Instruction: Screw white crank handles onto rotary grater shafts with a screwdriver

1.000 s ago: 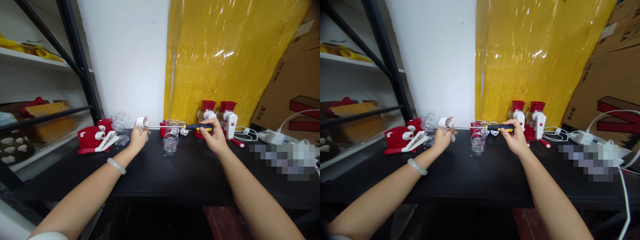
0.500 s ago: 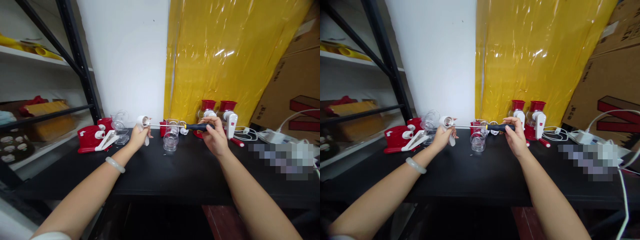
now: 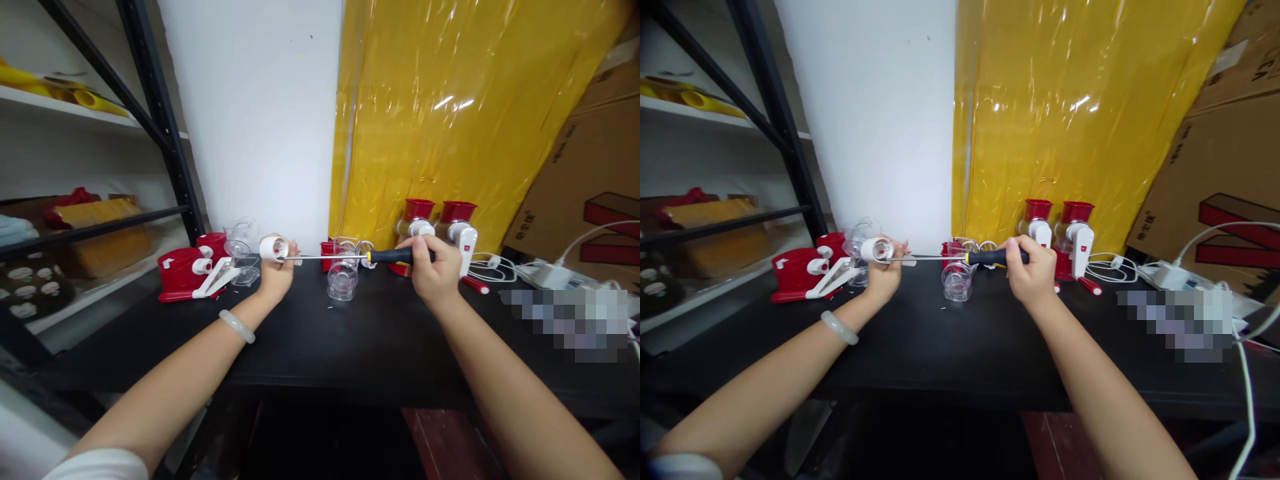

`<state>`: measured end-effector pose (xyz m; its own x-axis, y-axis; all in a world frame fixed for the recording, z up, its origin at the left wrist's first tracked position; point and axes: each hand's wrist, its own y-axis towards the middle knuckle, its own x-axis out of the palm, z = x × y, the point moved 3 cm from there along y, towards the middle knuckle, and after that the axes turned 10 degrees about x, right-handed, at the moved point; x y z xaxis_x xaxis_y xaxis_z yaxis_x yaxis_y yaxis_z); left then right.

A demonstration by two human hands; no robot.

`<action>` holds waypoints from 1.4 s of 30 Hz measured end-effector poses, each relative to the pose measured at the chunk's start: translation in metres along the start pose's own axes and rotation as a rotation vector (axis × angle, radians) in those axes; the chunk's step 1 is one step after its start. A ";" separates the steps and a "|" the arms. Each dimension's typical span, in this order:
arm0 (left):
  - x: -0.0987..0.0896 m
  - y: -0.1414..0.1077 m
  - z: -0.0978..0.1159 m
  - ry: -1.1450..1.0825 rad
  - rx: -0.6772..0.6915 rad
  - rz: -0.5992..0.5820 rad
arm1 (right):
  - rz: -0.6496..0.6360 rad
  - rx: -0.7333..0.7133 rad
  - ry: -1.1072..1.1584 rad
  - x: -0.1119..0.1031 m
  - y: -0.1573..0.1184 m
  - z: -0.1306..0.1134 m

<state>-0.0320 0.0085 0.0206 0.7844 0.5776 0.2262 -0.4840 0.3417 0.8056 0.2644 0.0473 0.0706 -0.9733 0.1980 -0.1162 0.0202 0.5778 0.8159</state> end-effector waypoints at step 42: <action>-0.007 0.007 -0.024 0.124 0.046 -0.100 | -0.262 0.251 0.546 0.016 0.005 0.051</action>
<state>-0.0497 0.0244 0.0115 0.7728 0.6301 0.0764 -0.3851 0.3697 0.8456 0.2605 0.0935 0.0435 -0.9280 -0.3667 0.0655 -0.2448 0.7329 0.6347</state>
